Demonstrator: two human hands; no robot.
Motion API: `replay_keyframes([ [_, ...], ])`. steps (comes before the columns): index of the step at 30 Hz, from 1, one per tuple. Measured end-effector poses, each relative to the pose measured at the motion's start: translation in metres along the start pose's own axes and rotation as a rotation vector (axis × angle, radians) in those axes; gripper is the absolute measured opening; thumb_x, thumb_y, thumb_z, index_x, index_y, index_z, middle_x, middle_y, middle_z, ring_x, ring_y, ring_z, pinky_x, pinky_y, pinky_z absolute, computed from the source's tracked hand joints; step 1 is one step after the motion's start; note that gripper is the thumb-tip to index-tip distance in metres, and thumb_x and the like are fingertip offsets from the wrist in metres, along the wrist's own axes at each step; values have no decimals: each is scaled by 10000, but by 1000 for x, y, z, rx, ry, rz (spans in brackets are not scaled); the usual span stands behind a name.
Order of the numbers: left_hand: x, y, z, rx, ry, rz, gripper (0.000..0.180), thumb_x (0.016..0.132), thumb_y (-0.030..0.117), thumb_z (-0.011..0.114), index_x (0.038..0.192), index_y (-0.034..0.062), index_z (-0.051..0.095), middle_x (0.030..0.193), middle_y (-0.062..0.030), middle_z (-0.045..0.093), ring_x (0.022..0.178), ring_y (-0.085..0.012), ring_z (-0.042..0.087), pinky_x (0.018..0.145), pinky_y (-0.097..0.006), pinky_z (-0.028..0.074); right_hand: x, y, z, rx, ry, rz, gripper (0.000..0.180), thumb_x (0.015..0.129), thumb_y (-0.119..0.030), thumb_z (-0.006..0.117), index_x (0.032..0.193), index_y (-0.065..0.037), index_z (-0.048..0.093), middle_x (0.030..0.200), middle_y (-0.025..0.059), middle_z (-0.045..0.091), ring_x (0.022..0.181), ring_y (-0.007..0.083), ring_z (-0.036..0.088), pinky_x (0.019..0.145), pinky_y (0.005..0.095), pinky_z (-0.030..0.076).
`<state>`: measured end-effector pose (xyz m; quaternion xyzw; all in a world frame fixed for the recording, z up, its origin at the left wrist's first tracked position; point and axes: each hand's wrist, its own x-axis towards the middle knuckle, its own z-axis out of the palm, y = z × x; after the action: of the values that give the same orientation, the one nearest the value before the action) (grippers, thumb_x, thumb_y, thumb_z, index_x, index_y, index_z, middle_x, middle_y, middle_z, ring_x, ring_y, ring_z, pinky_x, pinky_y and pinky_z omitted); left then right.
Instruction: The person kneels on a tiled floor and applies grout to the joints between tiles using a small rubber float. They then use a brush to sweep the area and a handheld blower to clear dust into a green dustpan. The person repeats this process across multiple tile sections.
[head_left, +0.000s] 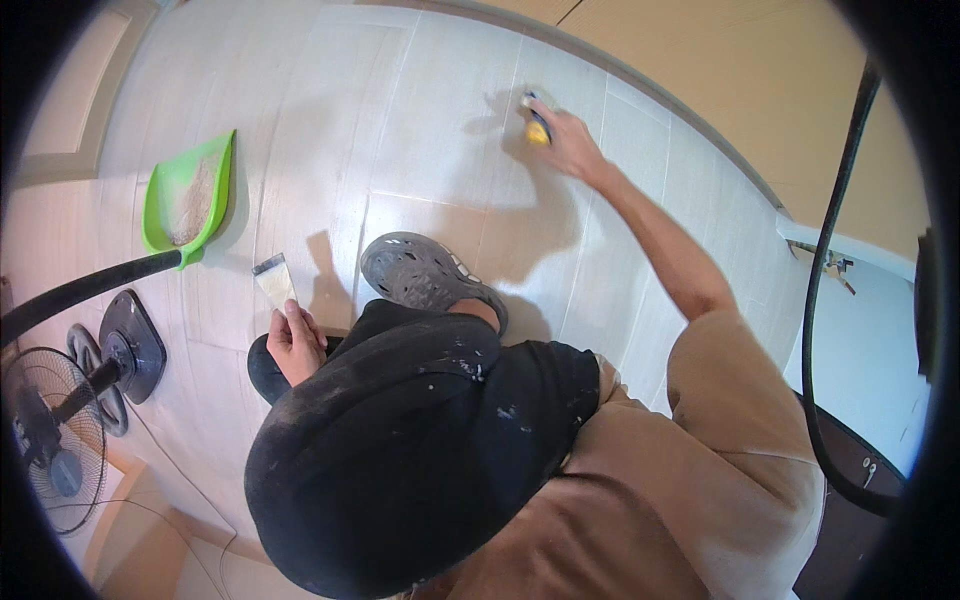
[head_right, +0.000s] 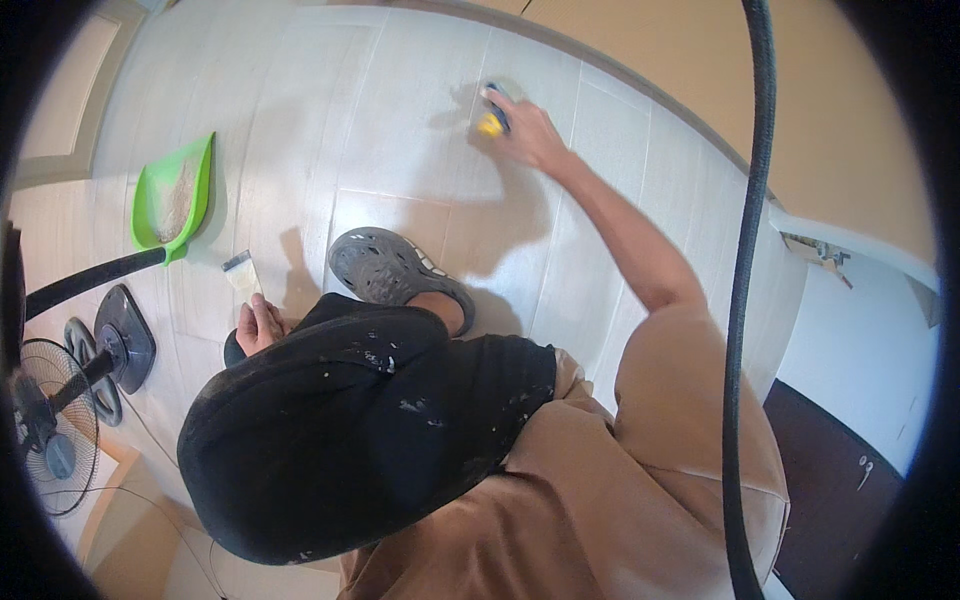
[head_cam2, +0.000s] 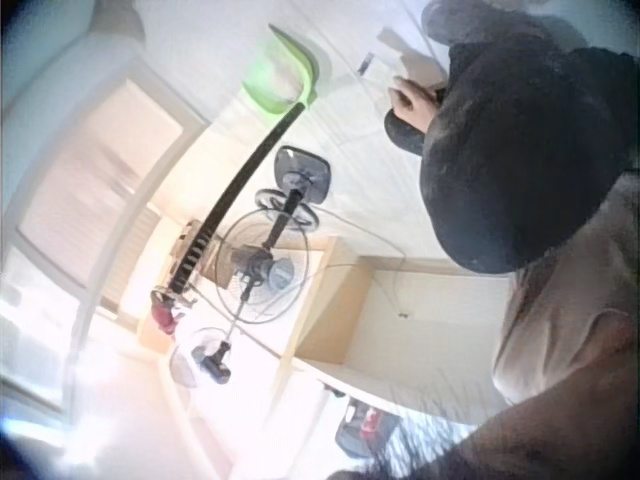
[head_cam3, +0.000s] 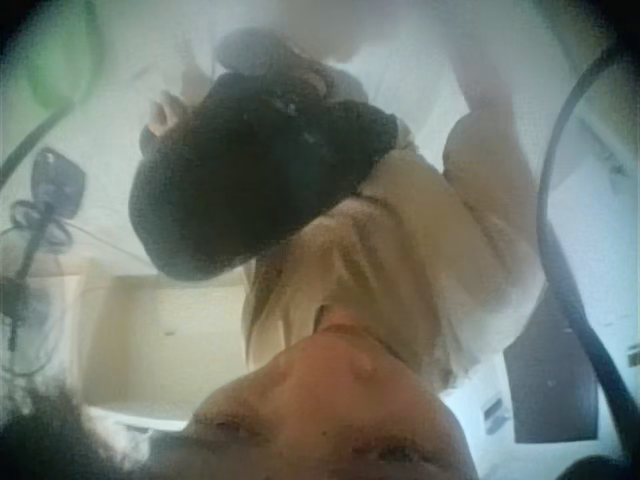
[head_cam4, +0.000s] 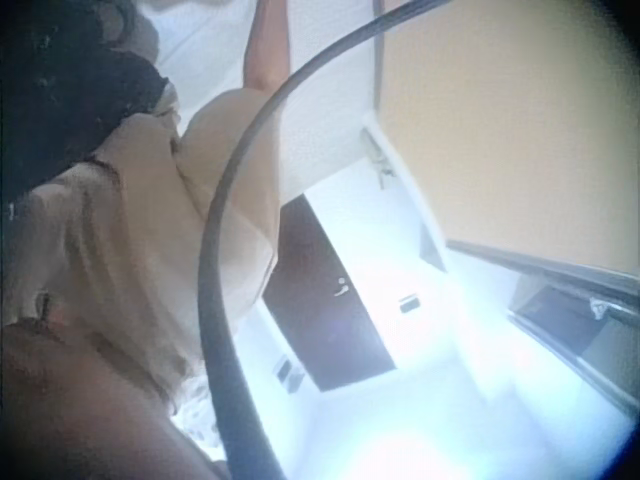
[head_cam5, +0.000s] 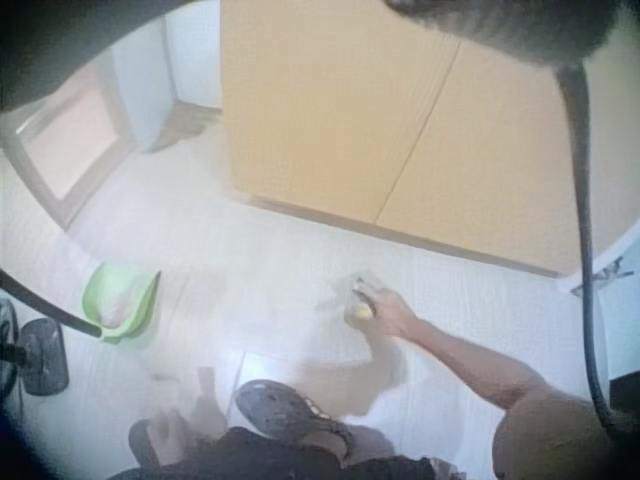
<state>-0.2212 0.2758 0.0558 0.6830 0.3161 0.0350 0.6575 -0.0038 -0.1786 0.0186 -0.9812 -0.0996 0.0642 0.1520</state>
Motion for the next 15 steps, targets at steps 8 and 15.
replay_keyframes([
  [8,11,-16,2,-66,-28,29,348,1093,280,559,826,58,535,668,-20,538,475,-67,443,413,-233,336,-133,-89,11,538,67,41,238,916,-129,709,1107,-48,594,866,201,677,738,311,694,675,391,535],
  [15,8,-15,9,-18,35,103,368,1094,285,552,809,54,521,645,-31,539,455,-87,464,404,-247,358,-119,-47,10,652,1,-35,120,933,-75,666,1034,-30,619,782,192,692,649,265,704,623,389,543],
])
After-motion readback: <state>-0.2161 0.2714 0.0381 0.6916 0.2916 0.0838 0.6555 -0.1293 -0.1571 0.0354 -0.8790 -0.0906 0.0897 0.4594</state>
